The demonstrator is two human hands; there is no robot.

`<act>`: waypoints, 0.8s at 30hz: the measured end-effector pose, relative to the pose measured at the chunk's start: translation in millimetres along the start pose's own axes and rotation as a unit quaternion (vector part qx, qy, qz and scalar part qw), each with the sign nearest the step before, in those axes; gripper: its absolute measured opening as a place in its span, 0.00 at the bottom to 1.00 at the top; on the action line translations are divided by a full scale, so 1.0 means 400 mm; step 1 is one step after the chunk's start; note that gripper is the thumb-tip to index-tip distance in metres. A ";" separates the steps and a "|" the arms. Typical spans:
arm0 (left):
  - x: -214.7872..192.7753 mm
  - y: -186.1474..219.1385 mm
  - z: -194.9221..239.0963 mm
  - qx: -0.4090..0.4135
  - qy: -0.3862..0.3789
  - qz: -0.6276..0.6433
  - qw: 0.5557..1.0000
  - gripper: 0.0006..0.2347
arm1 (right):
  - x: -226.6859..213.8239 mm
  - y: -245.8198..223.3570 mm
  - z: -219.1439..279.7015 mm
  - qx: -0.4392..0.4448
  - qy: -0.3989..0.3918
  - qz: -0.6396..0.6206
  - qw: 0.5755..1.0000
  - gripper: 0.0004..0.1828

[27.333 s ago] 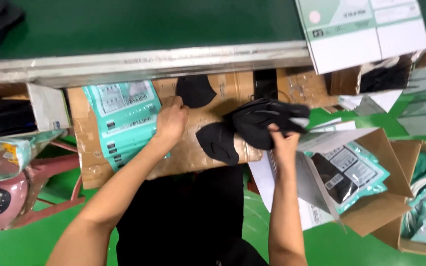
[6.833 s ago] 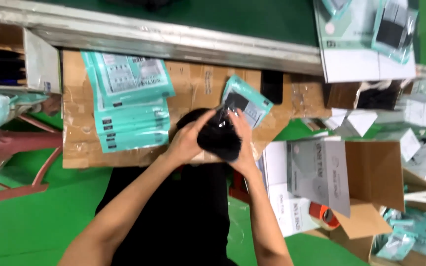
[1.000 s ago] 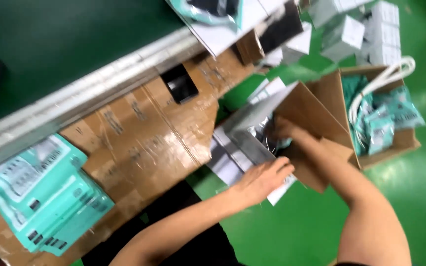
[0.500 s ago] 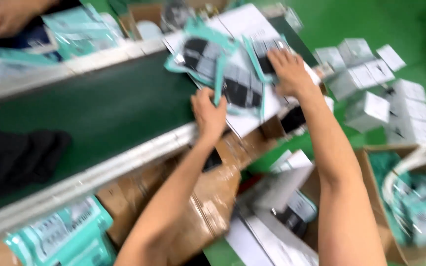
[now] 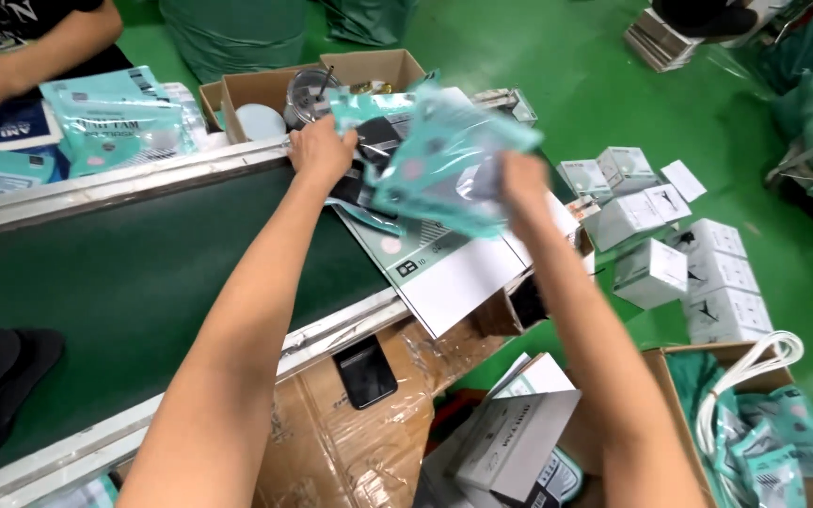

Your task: Packing black face masks into plastic pouches and preparing cardboard boxes for shipping.

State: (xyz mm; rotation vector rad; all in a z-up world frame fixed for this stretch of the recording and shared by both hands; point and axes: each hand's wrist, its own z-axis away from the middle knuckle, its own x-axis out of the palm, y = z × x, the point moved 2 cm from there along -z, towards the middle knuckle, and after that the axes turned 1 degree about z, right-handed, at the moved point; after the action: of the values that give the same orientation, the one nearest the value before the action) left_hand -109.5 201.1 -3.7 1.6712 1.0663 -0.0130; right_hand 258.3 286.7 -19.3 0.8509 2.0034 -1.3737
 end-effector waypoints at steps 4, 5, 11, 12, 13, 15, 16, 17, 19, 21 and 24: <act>0.058 -0.054 0.015 -0.035 -0.076 -0.030 0.996 0.19 | 0.103 -0.265 0.117 0.149 -0.106 -0.328 0.927 0.24; 0.074 -0.083 0.002 -0.049 -0.070 0.045 0.995 0.22 | 0.089 -0.343 0.142 0.169 -0.125 -0.335 0.918 0.25; -0.106 0.059 0.091 -0.129 -0.127 0.367 0.912 0.27 | 0.123 -0.368 0.247 0.109 -0.173 -0.297 0.933 0.25; -0.111 0.038 0.101 -0.131 -0.127 0.372 0.910 0.27 | 0.104 -0.363 0.275 0.110 -0.174 -0.291 0.934 0.25; -0.110 0.012 0.114 -0.201 -0.159 0.404 0.878 0.24 | 0.090 -0.362 0.303 0.085 -0.205 -0.295 0.929 0.26; -0.076 -0.076 0.145 -0.275 -0.189 0.430 0.839 0.21 | 0.034 -0.384 0.368 0.063 -0.241 -0.300 0.921 0.26; -0.044 -0.130 0.143 -0.282 -0.194 0.402 0.849 0.18 | -0.010 -0.413 0.388 0.051 -0.263 -0.276 0.923 0.25; -0.013 -0.182 0.142 -0.290 -0.199 0.374 0.858 0.15 | -0.055 -0.443 0.408 0.038 -0.284 -0.253 0.924 0.24; -0.037 -0.202 0.157 -0.305 -0.182 0.364 0.861 0.12 | -0.075 -0.297 0.324 0.076 -0.238 -0.312 0.917 0.23; -0.051 -0.220 0.182 -0.323 -0.163 0.354 0.862 0.10 | -0.110 -0.283 0.250 0.115 -0.195 -0.368 0.902 0.26; -0.036 -0.235 0.198 -0.330 -0.171 0.372 0.851 0.05 | -0.088 -0.370 0.139 0.169 -0.158 -0.463 0.856 0.23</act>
State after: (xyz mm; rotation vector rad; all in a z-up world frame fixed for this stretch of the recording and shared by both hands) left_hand -139.7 130.0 -100.2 1.2672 0.0623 0.4911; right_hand 173.5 187.1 76.3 -0.3257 1.9760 -2.2446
